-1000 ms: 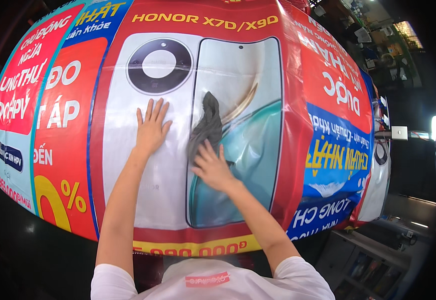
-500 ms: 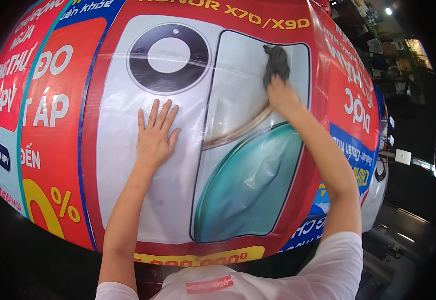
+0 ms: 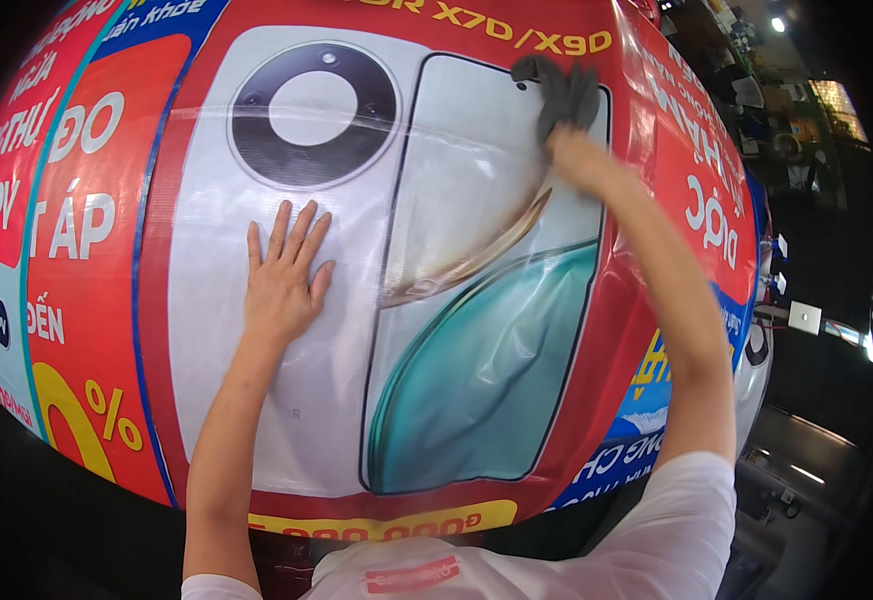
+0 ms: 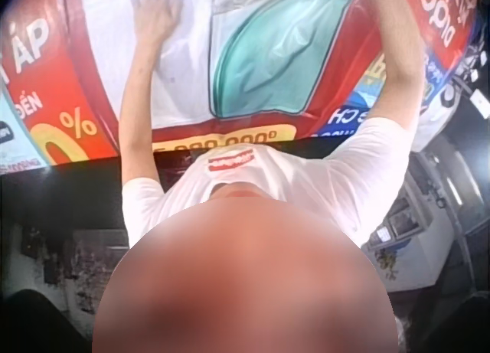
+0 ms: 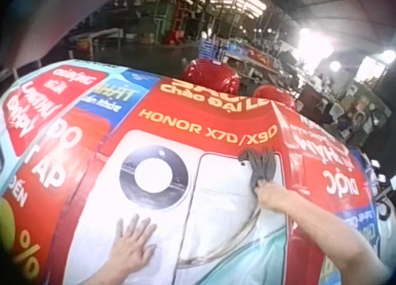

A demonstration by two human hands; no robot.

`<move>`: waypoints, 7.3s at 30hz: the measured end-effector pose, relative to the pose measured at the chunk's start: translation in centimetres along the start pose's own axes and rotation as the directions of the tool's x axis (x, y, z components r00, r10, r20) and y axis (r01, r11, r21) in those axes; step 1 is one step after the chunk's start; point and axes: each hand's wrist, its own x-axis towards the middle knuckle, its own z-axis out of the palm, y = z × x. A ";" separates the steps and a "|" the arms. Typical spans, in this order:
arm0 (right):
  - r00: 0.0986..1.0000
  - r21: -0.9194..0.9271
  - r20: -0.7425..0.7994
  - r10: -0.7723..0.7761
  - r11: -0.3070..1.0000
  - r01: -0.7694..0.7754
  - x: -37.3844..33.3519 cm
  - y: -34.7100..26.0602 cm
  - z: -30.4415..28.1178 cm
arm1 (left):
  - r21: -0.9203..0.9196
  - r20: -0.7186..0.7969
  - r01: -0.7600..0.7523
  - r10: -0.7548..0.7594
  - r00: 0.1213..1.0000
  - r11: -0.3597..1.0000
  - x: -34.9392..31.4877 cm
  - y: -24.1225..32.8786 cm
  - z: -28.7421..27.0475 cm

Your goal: The person wipes the surface of a large inflatable promotional display with a dark cloth. They move methodically across different sections, smoothing the material and cleaning the printed graphics.

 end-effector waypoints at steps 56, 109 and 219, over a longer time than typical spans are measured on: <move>0.646 0.298 -0.705 -0.293 0.704 0.645 25.1 -36.6 -10.5 | -0.100 0.058 0.027 -0.021 0.998 0.995 0.0 -0.2 -0.5; 0.661 0.606 -0.209 0.721 0.625 -0.492 11.9 -11.9 1.9 | -0.548 -0.349 -0.051 -0.173 0.921 0.835 -1.0 -2.1 0.3; 0.560 0.318 -0.685 -0.467 0.501 0.805 -20.3 -65.5 -0.4 | 0.136 0.277 0.339 -0.365 0.889 0.931 -20.9 8.3 -1.9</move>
